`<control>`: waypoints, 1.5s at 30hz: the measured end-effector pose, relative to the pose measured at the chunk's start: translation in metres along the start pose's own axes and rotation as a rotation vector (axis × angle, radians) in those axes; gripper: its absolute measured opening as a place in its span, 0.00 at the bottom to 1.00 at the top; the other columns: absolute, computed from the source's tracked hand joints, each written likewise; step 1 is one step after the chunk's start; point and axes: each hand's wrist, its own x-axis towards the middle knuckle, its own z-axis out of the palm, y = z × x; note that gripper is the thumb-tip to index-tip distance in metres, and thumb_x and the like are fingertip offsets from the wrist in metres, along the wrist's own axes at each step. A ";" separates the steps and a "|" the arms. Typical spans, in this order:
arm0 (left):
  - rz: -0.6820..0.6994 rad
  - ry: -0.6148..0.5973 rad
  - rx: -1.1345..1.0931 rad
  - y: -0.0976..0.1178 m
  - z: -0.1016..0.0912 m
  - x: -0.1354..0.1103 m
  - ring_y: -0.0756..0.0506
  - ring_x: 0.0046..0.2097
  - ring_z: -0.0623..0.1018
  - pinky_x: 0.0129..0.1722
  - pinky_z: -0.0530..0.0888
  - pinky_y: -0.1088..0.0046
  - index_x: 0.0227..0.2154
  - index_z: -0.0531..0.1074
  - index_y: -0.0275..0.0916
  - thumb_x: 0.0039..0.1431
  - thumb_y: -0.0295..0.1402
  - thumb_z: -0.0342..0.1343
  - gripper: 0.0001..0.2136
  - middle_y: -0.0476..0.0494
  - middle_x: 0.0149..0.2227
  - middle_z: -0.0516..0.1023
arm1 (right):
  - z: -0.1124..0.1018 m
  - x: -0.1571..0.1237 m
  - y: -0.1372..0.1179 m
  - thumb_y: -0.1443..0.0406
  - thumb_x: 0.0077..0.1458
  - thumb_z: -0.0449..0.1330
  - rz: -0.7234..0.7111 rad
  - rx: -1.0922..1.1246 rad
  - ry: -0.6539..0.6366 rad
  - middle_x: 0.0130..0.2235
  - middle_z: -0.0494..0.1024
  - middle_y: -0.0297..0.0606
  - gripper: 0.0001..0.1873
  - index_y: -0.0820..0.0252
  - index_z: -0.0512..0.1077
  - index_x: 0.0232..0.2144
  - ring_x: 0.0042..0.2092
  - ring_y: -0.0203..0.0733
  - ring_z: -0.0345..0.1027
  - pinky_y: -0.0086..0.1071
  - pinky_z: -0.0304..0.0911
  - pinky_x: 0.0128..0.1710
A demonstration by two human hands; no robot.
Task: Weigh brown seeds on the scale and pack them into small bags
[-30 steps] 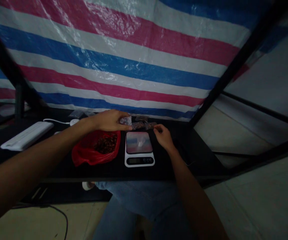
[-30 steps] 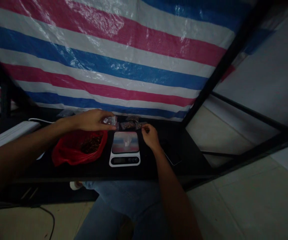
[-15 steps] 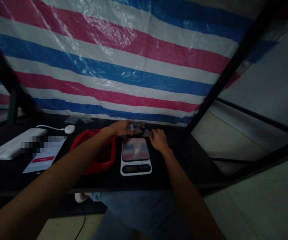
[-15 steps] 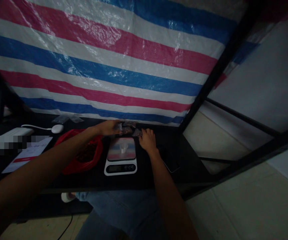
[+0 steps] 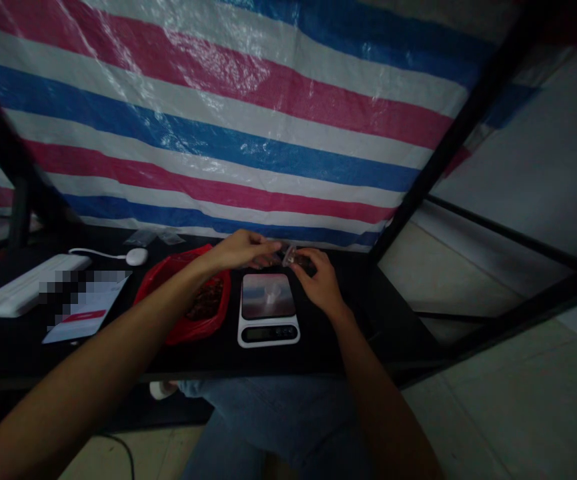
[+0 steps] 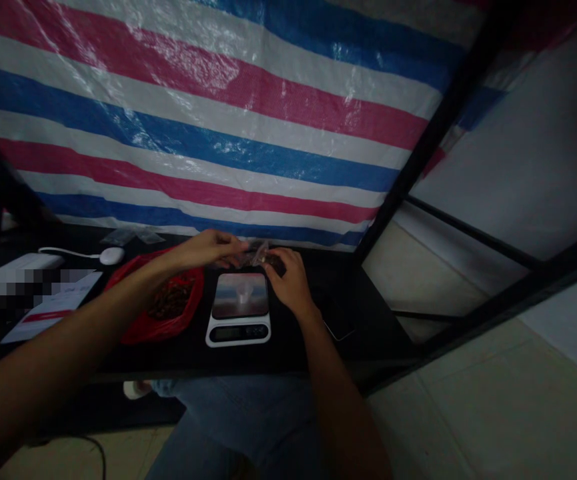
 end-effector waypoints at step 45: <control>0.402 0.301 0.213 -0.034 0.052 -0.095 0.36 0.58 0.76 0.60 0.70 0.57 0.58 0.67 0.38 0.58 0.45 0.64 0.28 0.35 0.58 0.76 | 0.019 -0.015 -0.085 0.68 0.53 0.55 0.324 0.528 -0.423 0.24 0.69 0.28 0.09 0.59 0.68 0.22 0.27 0.32 0.63 0.27 0.58 0.29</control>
